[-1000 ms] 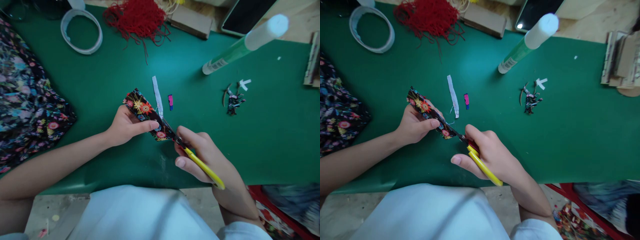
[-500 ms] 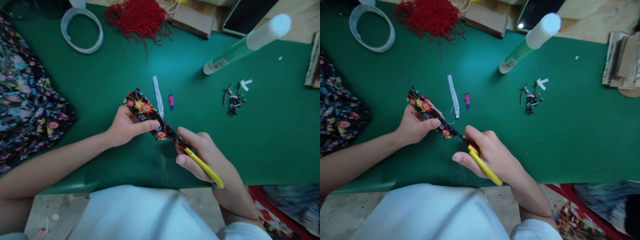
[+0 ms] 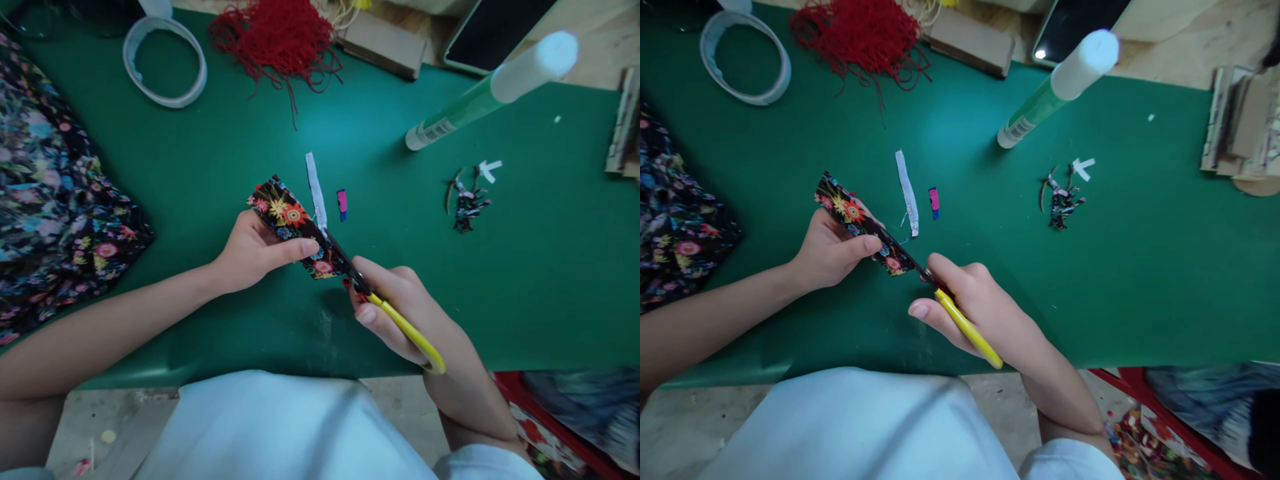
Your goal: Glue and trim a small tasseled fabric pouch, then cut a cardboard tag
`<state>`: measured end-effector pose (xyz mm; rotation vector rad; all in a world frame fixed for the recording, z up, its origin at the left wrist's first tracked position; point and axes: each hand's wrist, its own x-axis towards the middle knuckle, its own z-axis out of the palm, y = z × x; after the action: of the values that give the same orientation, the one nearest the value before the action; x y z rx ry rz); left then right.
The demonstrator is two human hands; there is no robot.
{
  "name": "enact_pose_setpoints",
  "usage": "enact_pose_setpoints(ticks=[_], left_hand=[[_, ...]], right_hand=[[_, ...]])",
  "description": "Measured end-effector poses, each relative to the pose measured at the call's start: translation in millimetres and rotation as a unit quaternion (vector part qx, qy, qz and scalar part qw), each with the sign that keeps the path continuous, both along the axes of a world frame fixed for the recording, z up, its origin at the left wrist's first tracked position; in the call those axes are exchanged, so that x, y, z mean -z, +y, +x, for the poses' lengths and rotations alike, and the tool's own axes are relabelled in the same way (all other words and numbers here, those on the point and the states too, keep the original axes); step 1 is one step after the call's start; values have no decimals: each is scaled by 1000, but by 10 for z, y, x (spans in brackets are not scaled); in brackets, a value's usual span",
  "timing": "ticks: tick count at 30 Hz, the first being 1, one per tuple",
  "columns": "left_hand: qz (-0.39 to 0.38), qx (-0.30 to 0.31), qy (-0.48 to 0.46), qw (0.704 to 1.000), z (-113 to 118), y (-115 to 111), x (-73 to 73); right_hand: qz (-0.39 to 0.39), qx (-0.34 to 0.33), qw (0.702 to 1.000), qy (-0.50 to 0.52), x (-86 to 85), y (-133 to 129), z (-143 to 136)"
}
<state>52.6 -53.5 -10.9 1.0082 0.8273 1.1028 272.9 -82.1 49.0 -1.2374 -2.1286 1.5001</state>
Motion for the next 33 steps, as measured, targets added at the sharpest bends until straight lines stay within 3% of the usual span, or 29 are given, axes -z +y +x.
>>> enact_pose_setpoints(ticks=[8, 15, 20, 25, 29, 33], left_hand=[[-16, 8, -9, 1000, 1, 2, 7], [-53, 8, -3, 999, 1, 8, -6], [-53, 2, 32, 998, 11, 7, -45], [-33, 67, 79, 994, 32, 3, -177], [-45, 100, 98, 989, 35, 14, -212], [-41, 109, 107, 987, 16, 20, -157]], right_hand=[[-9, 8, 1000, -1, -8, -4, -10], [-43, 32, 997, 47, 114, -36, -19], [-69, 163, 982, 64, 89, -69, -54], [-31, 303, 948, 89, 45, -56, -186], [-5, 345, 932, 111, 90, -74, -284], [12, 363, 928, 86, 127, -139, -318]])
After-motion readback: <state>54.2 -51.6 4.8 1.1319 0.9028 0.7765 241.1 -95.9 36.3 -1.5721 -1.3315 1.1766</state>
